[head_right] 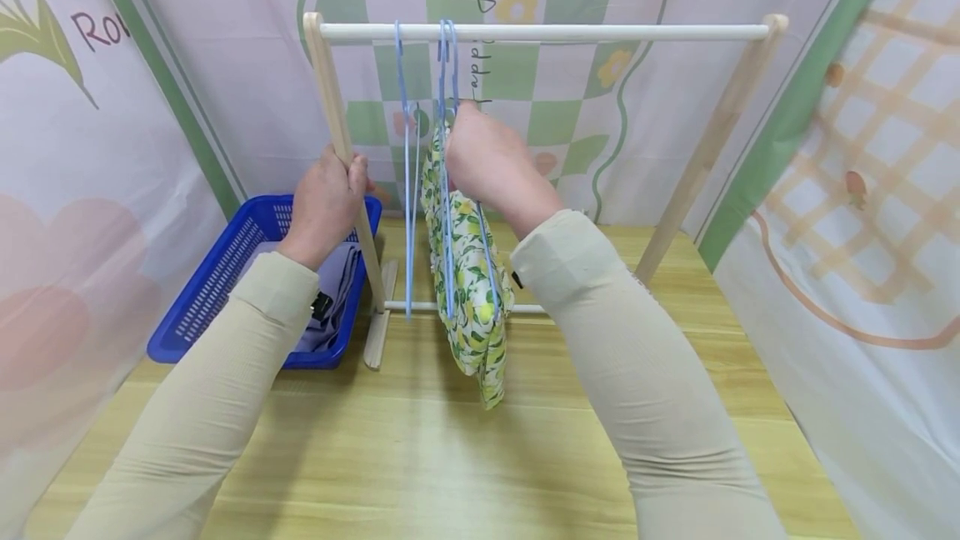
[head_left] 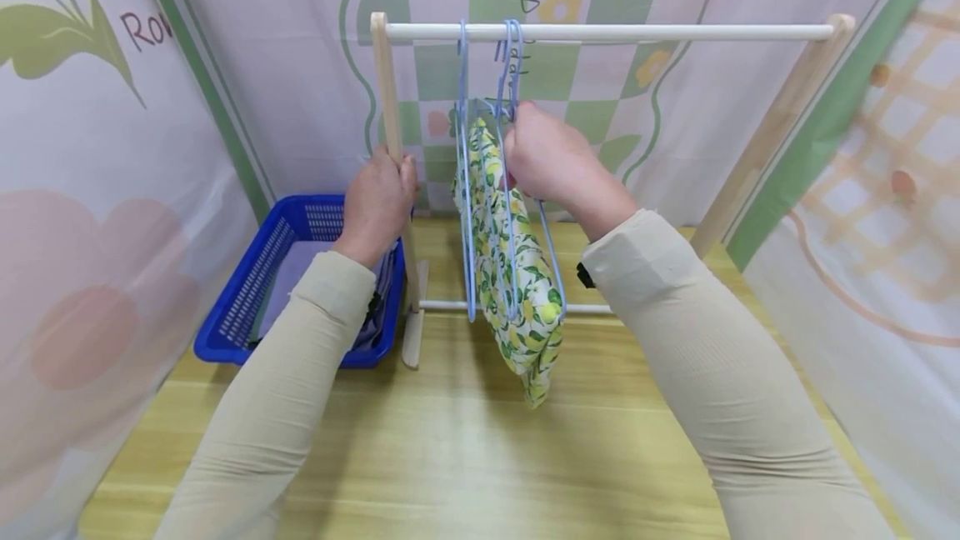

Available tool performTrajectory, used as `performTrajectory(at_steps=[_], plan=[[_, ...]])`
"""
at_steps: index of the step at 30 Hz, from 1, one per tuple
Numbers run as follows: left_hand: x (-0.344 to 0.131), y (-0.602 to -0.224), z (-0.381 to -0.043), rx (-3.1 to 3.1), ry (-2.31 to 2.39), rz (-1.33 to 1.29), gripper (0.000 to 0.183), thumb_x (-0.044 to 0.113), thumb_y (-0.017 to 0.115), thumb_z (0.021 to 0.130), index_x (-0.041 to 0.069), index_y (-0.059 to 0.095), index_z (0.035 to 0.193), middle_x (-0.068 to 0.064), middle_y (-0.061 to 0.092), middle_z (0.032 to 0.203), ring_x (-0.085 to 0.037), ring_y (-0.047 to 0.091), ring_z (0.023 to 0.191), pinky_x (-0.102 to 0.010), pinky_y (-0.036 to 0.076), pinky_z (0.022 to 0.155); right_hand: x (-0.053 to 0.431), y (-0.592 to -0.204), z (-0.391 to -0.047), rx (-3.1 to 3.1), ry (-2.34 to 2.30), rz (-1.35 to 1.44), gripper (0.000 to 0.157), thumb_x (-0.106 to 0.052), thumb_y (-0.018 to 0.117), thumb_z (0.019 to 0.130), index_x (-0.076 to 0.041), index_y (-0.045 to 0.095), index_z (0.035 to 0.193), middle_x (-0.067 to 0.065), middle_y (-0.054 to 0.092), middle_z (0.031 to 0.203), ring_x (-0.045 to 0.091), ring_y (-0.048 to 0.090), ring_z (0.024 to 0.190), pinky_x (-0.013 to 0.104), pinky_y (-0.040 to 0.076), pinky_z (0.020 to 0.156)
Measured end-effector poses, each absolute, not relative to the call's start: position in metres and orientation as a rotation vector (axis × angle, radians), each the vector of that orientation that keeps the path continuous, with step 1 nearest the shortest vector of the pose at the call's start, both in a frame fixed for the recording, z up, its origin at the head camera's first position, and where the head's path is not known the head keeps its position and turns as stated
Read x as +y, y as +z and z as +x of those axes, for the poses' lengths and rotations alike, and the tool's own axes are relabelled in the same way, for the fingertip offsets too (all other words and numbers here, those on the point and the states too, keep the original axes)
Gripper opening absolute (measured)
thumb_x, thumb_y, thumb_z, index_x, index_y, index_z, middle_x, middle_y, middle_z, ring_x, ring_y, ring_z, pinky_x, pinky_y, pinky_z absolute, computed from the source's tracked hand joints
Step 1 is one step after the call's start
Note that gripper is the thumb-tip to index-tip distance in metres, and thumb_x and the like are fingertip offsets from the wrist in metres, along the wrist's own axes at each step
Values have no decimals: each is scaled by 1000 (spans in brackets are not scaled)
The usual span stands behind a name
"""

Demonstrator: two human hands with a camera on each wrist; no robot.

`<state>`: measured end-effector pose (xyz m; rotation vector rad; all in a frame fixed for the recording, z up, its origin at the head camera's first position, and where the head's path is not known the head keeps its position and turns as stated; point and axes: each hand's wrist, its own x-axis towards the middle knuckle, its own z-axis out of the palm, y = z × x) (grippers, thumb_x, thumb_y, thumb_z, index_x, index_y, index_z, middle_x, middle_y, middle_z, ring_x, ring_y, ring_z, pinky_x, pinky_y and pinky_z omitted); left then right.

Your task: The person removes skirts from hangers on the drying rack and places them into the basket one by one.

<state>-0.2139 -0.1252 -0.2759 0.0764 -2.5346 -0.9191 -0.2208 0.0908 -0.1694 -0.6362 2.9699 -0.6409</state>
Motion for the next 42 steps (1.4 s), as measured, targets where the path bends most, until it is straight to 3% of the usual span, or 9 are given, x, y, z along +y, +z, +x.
performTrajectory(at_steps=[6,22,33,42], plan=[[-124,-277,-213,-2538,-932,72,42,35,35,114,-1,55,124,-14,73,98,-29,74,82,-45,60,68,97,-171,-220,2968,-665,-608,45,-18,23,107,0,39,145,7,72,98,29,64,88,40,51,76],[-125,-278,-211,-2523,-954,52,40,34,36,114,0,56,122,-13,73,99,-31,72,81,-45,60,68,121,-169,-221,2946,-703,-576,48,-30,20,113,-3,39,148,4,76,94,25,64,78,38,48,71],[-127,-285,-206,-2539,-1068,53,39,34,39,113,3,56,126,-10,69,98,-28,63,74,-41,56,63,127,-169,-225,2947,-691,-583,46,-32,20,113,-5,42,143,3,77,90,24,63,74,39,46,69],[-126,-287,-203,-2527,-1055,17,36,30,45,112,1,58,130,-16,69,101,-31,67,81,-45,58,70,130,-170,-225,2921,-711,-594,52,-33,18,112,-6,36,154,4,77,93,27,63,73,39,46,65]])
